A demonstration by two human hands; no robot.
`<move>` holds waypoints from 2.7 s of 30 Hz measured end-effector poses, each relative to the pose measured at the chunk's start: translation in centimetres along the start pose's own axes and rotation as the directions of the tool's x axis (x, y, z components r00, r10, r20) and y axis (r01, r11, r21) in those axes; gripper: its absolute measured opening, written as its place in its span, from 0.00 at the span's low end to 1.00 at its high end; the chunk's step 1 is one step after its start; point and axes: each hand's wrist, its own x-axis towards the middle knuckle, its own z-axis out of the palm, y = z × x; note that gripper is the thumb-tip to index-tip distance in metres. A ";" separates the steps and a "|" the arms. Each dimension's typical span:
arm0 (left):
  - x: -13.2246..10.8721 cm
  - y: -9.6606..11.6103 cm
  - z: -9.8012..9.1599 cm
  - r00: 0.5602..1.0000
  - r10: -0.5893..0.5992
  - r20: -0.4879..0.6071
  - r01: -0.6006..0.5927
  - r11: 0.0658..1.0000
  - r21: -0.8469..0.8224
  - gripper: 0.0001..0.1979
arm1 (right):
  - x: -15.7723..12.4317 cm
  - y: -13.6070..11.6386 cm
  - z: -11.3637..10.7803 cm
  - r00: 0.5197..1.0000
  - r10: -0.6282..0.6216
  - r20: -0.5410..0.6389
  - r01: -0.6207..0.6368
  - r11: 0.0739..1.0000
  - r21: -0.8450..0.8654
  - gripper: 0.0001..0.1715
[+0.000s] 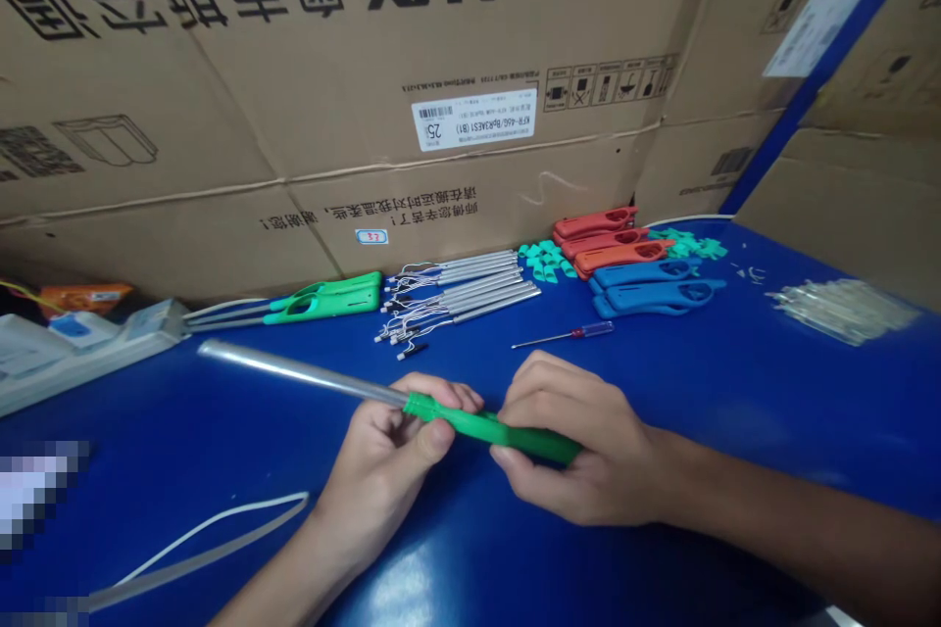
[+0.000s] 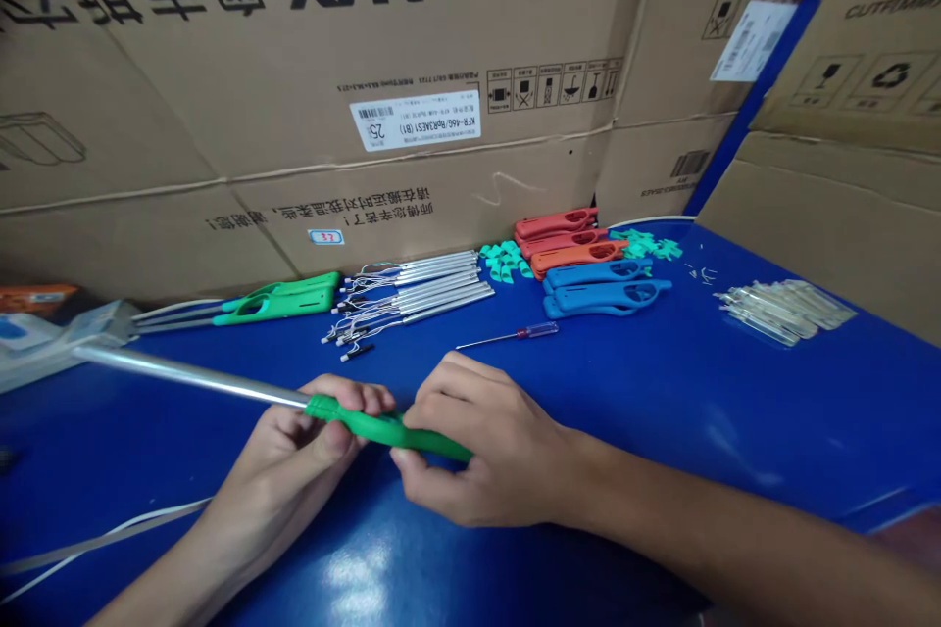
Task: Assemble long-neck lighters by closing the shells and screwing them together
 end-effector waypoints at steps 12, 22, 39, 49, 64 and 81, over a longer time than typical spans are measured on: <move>0.1 -0.4 0.0 0.999 -0.047 -0.019 0.048 0.999 0.011 0.10 | -0.2 -0.3 0.1 0.998 -0.016 0.053 0.019 0.999 -0.044 0.06; -0.9 -0.6 0.3 0.882 0.387 0.268 -0.419 0.384 0.823 0.06 | 0.0 1.6 -1.5 0.968 -0.020 0.251 0.092 0.956 -0.277 0.15; 0.1 -1.2 -0.9 0.726 0.238 0.645 -0.664 -0.002 0.748 0.09 | 2.2 4.2 -4.8 0.853 0.363 0.376 -0.280 0.925 -0.258 0.09; 0.2 -0.5 0.8 0.805 0.069 0.590 -0.588 0.226 0.776 0.11 | 6.4 10.4 -4.8 0.606 0.792 0.074 -0.357 0.354 -0.864 0.13; -0.4 -0.9 1.0 0.871 0.040 0.490 -0.486 0.216 0.847 0.05 | 6.0 11.7 -4.0 0.581 0.809 -0.088 -0.531 0.295 -0.794 0.14; -0.1 -0.7 -0.4 0.783 0.364 0.504 -0.569 0.093 0.817 0.16 | 0.5 3.1 -0.8 0.866 0.367 0.341 -0.387 0.922 -0.008 0.12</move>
